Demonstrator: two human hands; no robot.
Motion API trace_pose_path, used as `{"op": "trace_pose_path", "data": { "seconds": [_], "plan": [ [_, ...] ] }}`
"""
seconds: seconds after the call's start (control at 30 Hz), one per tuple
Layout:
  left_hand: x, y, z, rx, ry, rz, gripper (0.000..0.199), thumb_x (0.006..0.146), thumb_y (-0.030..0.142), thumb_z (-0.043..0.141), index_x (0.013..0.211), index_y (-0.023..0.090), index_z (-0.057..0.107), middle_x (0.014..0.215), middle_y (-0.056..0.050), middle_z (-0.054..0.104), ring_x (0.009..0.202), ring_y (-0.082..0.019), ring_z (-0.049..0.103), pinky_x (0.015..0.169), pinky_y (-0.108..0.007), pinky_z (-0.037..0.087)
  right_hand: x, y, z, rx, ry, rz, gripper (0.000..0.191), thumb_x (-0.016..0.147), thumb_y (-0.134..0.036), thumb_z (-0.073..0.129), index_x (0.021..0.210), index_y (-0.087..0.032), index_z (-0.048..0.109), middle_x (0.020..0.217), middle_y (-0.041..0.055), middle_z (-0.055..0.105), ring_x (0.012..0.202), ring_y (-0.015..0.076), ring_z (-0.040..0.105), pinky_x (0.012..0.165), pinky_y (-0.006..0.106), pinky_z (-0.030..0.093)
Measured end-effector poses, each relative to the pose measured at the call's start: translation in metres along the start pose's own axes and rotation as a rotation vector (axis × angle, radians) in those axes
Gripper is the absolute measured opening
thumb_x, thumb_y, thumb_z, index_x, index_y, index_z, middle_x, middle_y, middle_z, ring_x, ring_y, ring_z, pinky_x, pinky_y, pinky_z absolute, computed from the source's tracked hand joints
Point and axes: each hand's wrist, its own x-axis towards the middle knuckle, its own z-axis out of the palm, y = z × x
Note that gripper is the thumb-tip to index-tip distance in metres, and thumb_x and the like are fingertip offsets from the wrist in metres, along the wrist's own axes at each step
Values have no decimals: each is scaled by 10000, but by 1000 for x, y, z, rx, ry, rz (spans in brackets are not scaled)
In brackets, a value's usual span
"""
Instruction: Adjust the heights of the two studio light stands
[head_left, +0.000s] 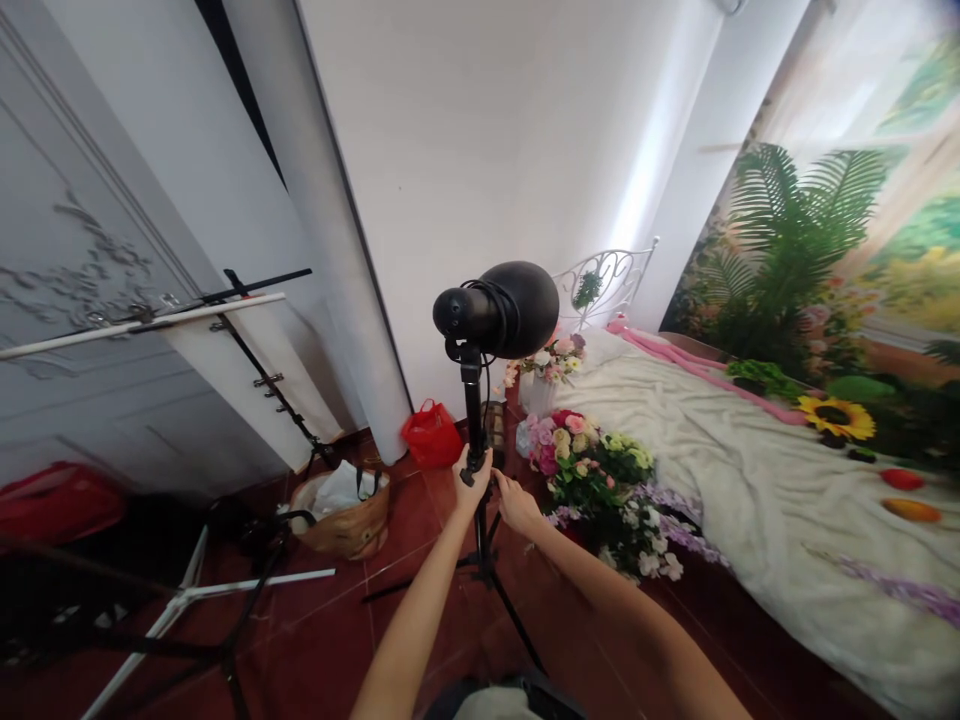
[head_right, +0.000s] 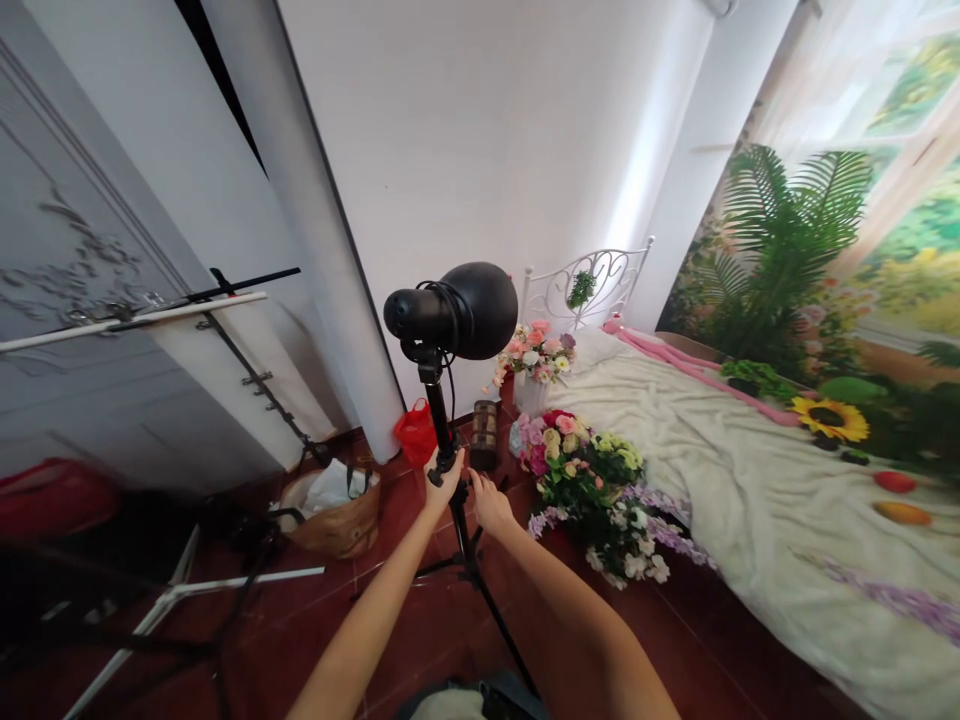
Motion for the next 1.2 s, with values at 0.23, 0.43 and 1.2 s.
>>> {"op": "trace_pose_path", "data": {
  "seconds": [0.23, 0.43, 1.2],
  "plan": [
    [-5, -13, 3, -45, -1, -20, 189, 777, 363, 580, 767, 175, 571, 732, -30, 643, 701, -143, 616, 674, -249, 488, 2, 5, 27, -57, 53, 48, 795, 760, -90, 425, 1456, -199, 58, 1359, 153, 403, 1140, 228, 486, 880, 303, 405],
    [-7, -16, 4, 17, 6, -25, 198, 777, 371, 575, 758, 174, 570, 716, -30, 643, 667, -139, 610, 654, -241, 480, 7, 2, 29, -37, 35, 96, 795, 773, -114, 435, 1457, -189, 36, 1307, 153, 439, 1080, 229, 516, 844, 302, 410],
    [-11, -10, 0, 92, 17, -70, 225, 753, 395, 597, 826, 183, 619, 753, -43, 682, 670, -145, 628, 637, -228, 480, 16, -9, -23, -187, -109, 35, 272, 891, -153, 371, 1140, -129, 478, 1084, 156, 605, 1021, 211, 560, 777, 268, 444]
  ]
}}
